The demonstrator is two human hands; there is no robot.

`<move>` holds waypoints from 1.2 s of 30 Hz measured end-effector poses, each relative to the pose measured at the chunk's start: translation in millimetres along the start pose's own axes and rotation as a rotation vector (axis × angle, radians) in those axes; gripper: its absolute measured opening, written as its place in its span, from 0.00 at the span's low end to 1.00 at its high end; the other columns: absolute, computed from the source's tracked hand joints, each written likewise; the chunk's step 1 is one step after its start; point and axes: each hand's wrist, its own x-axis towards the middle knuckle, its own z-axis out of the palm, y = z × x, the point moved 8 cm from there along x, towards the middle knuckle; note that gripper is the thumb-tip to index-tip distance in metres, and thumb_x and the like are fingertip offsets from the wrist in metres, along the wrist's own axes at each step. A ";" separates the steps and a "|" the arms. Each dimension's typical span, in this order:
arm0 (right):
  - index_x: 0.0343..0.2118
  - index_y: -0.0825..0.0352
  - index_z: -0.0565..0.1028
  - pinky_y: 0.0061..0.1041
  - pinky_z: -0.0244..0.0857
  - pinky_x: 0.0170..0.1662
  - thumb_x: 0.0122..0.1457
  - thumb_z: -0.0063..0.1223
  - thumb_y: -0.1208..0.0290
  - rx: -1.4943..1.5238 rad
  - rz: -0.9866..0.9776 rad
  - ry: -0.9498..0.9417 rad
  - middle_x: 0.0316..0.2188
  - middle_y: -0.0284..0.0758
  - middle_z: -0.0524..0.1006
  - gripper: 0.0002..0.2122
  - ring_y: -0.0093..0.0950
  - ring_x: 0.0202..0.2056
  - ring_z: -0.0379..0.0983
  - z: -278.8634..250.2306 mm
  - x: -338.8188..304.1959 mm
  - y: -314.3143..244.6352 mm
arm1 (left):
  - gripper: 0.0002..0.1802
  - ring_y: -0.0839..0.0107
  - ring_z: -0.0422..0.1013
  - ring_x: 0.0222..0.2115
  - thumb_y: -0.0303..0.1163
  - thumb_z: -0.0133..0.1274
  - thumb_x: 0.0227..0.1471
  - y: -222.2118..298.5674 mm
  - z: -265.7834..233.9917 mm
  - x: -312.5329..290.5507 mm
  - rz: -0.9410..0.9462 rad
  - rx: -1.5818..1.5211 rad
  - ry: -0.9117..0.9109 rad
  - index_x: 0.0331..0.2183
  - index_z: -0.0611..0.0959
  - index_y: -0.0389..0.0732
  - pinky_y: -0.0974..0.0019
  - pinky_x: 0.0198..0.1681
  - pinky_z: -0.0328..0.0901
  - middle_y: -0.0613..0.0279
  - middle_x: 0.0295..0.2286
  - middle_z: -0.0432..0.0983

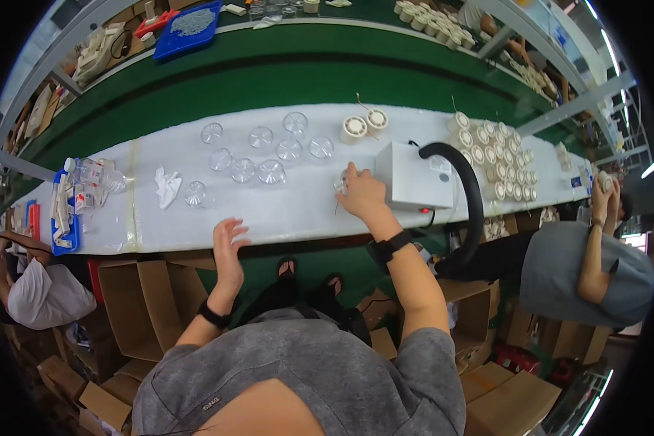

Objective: The person inserts a small fan into a clear plastic cup, secures it with a rubber band, and places the assembly into a cardboard box. Then, the person places clear plastic cups into plastic bags and packs them into a box before returning to the fan assembly.

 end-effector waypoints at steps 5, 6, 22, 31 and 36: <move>0.47 0.58 0.60 0.37 0.61 0.38 0.40 0.49 0.68 0.056 0.063 0.110 0.38 0.43 0.66 0.26 0.39 0.38 0.66 -56.7 60.6 7.7 | 0.15 0.69 0.64 0.35 0.36 0.38 0.51 -5.5 -45.4 -4.9 0.020 0.285 0.040 0.38 0.68 0.37 0.69 0.34 0.62 0.57 0.34 0.66; 0.47 0.58 0.60 0.37 0.61 0.38 0.40 0.49 0.68 0.047 0.060 0.107 0.38 0.43 0.66 0.26 0.39 0.38 0.66 -53.9 78.5 9.0 | 0.14 0.68 0.64 0.35 0.34 0.41 0.49 -1.1 -38.3 -3.0 0.060 0.402 -0.010 0.37 0.69 0.37 0.68 0.34 0.61 0.57 0.33 0.66; 0.38 0.73 0.65 0.27 0.63 0.29 0.51 0.35 0.59 1.854 0.006 0.086 0.24 0.46 0.71 0.20 0.35 0.26 0.69 -74.7 -19.0 20.4 | 0.17 0.66 0.64 0.36 0.38 0.41 0.49 38.4 157.1 57.3 0.078 0.185 -0.619 0.39 0.69 0.36 0.64 0.40 0.57 0.57 0.34 0.68; 0.42 0.67 0.64 0.28 0.63 0.23 0.54 0.27 0.59 2.329 0.026 -0.259 0.21 0.45 0.70 0.19 0.34 0.19 0.68 -10.9 -85.1 -37.5 | 0.27 0.66 0.69 0.25 0.52 0.26 0.52 -9.2 202.9 -22.3 -0.769 -0.960 -1.202 0.36 0.70 0.40 0.66 0.28 0.66 0.56 0.26 0.70; 0.48 0.60 0.59 0.26 0.64 0.23 0.49 0.42 0.66 1.160 -0.010 -0.098 0.23 0.42 0.71 0.20 0.33 0.21 0.69 -14.1 -58.2 -22.3 | 0.27 0.64 0.69 0.24 0.51 0.26 0.52 -15.8 142.7 3.8 -0.793 -0.648 -0.502 0.37 0.69 0.38 0.64 0.27 0.66 0.55 0.25 0.70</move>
